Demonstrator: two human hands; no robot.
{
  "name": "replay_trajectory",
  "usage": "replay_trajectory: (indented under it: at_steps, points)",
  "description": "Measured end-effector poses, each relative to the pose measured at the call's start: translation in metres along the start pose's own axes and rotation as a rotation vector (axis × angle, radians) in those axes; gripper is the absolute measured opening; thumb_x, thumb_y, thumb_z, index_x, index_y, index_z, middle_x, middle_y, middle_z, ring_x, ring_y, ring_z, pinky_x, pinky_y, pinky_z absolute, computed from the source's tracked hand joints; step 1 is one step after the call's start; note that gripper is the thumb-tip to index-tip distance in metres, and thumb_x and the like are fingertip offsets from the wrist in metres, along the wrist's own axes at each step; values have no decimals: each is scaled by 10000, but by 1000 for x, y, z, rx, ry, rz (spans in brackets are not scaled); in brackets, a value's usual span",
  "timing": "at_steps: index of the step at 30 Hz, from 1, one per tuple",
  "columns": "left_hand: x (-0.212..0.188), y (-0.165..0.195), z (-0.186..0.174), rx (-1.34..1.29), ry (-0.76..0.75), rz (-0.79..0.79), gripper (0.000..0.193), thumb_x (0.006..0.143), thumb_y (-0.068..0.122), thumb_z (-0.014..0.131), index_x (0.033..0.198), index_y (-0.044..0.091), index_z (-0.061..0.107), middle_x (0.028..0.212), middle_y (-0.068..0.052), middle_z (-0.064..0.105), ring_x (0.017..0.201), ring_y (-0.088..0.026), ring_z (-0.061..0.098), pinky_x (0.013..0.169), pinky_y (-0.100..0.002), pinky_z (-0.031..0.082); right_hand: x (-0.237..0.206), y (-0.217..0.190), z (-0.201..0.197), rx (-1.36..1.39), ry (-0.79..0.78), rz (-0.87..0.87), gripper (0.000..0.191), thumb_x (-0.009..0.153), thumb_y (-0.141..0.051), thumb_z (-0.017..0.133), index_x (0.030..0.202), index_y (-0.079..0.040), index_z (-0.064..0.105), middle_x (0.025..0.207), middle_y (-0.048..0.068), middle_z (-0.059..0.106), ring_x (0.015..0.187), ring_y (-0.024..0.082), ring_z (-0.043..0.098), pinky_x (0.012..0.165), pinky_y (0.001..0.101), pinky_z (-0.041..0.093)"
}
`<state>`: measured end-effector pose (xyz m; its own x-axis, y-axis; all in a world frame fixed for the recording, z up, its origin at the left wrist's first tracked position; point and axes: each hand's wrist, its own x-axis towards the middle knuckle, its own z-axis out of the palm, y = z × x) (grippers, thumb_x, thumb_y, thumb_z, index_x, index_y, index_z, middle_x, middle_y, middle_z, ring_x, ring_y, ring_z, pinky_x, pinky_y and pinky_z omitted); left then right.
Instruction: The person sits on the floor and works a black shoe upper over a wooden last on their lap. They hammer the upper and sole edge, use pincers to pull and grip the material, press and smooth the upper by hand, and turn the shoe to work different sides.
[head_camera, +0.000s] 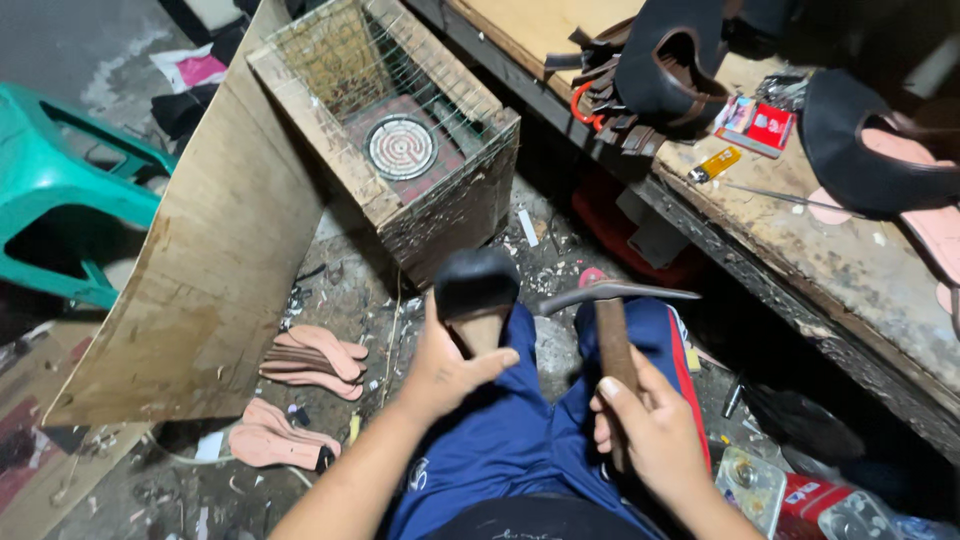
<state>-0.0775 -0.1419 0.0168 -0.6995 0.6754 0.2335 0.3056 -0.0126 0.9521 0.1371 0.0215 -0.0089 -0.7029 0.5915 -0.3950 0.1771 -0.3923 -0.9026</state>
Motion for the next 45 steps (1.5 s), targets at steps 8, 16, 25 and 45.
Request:
replay_trajectory:
  at_steps: [8, 16, 25, 45]
  points:
    - [68, -18, 25, 70, -662, -183, 787, 698, 287, 769, 1404, 43, 522, 1269, -171, 683, 1176, -269, 654, 1009, -383, 501, -21, 0, -60, -69, 280, -486, 357, 1014, -148, 628, 1306, 5, 490, 966, 78, 676, 752, 138, 653, 685, 302, 567]
    - [96, -33, 79, 268, -971, -296, 622, 761, 275, 747, 1332, 43, 660, 1159, -77, 770, 988, -114, 719, 905, -258, 524, -56, 34, -108, -842, 453, -459, 421, 892, -211, 749, 1260, -22, 675, 997, 130, 740, 860, 190, 707, 807, 323, 542]
    - [86, -40, 87, 68, -917, -456, 709, 752, 215, 761, 1399, -13, 582, 1079, -67, 795, 872, -72, 691, 806, -220, 543, -20, 27, -122, -997, 371, -625, 313, 879, -209, 775, 1151, -68, 714, 947, 144, 719, 840, 296, 717, 772, 356, 555]
    - [81, -27, 82, 120, -890, -391, 682, 730, 273, 763, 1345, 7, 631, 1041, -87, 808, 857, -100, 718, 798, -253, 560, -38, 11, -142, -1011, 384, -493, 368, 870, -219, 756, 1194, -51, 714, 1053, 171, 747, 899, 278, 736, 798, 344, 560]
